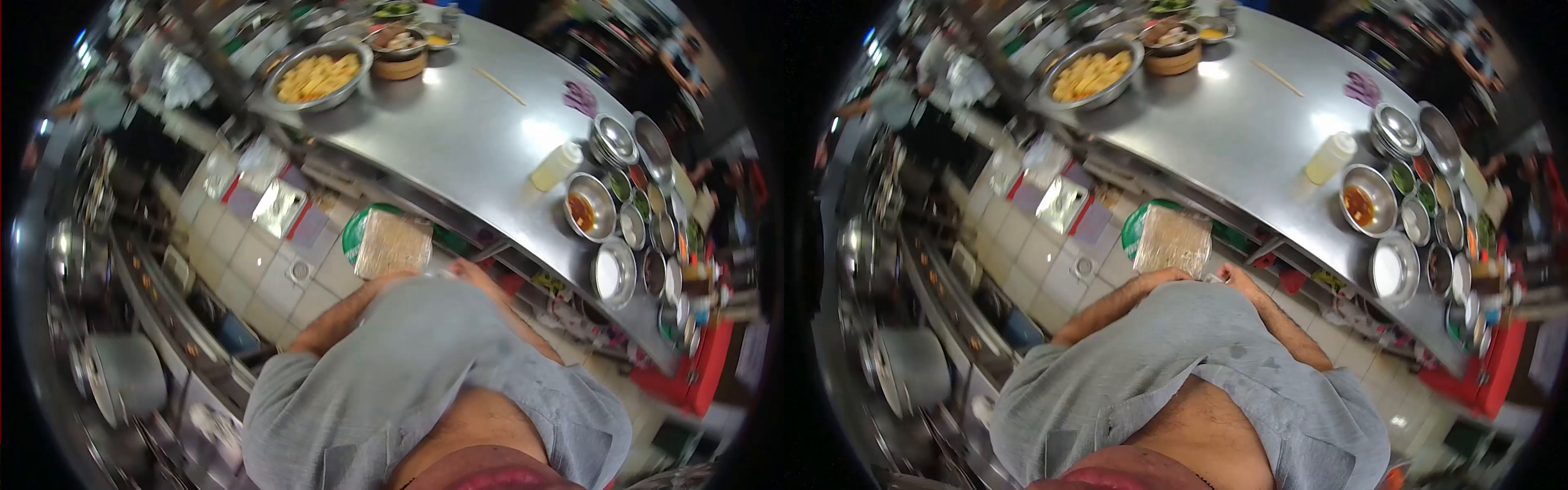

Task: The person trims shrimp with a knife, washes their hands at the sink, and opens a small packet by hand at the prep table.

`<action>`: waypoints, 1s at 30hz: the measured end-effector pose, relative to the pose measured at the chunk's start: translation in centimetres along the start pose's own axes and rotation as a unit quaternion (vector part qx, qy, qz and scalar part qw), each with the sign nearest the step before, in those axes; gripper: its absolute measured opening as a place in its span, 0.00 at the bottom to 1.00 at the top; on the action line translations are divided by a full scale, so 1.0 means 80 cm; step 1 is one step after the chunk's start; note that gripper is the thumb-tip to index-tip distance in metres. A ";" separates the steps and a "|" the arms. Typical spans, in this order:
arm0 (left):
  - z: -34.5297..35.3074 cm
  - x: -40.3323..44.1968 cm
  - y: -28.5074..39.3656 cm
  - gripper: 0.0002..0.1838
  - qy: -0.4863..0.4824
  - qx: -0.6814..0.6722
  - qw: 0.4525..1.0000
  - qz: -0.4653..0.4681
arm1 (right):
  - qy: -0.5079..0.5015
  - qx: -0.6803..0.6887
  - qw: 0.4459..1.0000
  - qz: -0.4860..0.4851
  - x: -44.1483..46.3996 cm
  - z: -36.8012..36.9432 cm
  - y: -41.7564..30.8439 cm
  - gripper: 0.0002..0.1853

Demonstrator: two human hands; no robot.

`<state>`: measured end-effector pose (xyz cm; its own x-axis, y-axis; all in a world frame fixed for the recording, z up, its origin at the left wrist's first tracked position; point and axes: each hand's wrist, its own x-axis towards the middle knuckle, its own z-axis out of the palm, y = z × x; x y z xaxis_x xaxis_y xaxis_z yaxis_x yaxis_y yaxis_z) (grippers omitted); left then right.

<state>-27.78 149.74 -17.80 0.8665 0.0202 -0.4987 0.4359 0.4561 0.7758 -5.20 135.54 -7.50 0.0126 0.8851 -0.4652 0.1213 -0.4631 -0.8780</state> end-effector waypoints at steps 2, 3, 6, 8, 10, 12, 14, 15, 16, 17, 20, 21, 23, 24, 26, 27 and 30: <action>0.023 -0.024 0.017 0.12 0.014 0.014 1.000 -0.024 | -0.029 -0.019 0.999 0.006 -0.018 0.000 -0.025 0.16; 0.032 -0.034 0.013 0.12 0.007 0.052 0.997 -0.060 | -0.043 -0.029 0.999 0.009 -0.027 0.000 -0.042 0.15; 0.075 -0.058 0.002 0.11 0.073 0.088 0.993 0.017 | -0.104 -0.044 0.994 0.000 -0.014 -0.002 -0.005 0.13; 0.104 -0.072 0.013 0.12 0.113 0.270 0.956 0.006 | -0.139 0.072 0.987 0.038 0.014 0.001 0.066 0.12; 0.129 -0.098 0.017 0.12 0.164 0.328 0.923 0.121 | -0.165 0.116 0.978 0.045 0.017 0.010 0.073 0.12; 0.135 -0.099 -0.017 0.13 0.231 0.402 0.863 0.202 | -0.176 0.123 0.976 0.037 0.007 0.023 0.052 0.12; 0.155 -0.122 0.009 0.13 0.250 0.410 0.858 0.182 | -0.166 0.092 0.982 0.008 0.002 0.039 0.043 0.12; 0.161 -0.132 0.020 0.14 0.268 0.419 0.852 0.162 | -0.162 0.082 0.983 -0.003 0.000 0.047 0.035 0.12; 0.150 -0.130 0.014 0.14 0.268 0.420 0.852 0.164 | -0.175 0.080 0.980 0.043 0.001 0.055 0.026 0.12; 0.131 -0.121 0.001 0.14 0.195 0.434 0.878 0.058 | -0.179 0.079 0.979 0.064 0.001 0.062 0.023 0.11; 0.095 -0.116 -0.048 0.15 0.123 0.476 0.871 -0.002 | -0.151 0.076 0.984 0.055 0.004 0.085 0.026 0.11; 0.087 -0.123 -0.069 0.15 0.127 0.506 0.852 0.042 | -0.138 0.076 0.986 0.045 0.008 0.094 0.034 0.11; 0.071 -0.147 -0.107 0.15 0.131 0.560 0.808 0.129 | -0.115 0.014 0.993 0.022 0.036 0.116 0.089 0.11; 0.062 -0.162 -0.117 0.15 0.130 0.583 0.783 0.172 | -0.111 0.020 0.993 0.023 0.038 0.132 0.086 0.11; 0.074 -0.216 -0.074 0.15 0.110 0.536 0.826 0.133 | -0.067 0.058 0.993 0.078 0.037 0.160 0.083 0.12; 0.081 -0.241 -0.048 0.15 0.098 0.486 0.863 0.095 | -0.062 0.060 0.993 0.083 0.043 0.173 0.088 0.12; 0.069 -0.282 -0.026 0.21 0.044 0.231 0.967 -0.097 | -0.035 -0.015 0.999 0.027 0.059 0.219 0.102 0.13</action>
<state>-46.88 143.44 -6.06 0.7430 0.0592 -0.6667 0.6672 0.0131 0.7448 -21.54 135.12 -18.84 -0.0489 0.8528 -0.5199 0.1522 -0.5081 -0.8477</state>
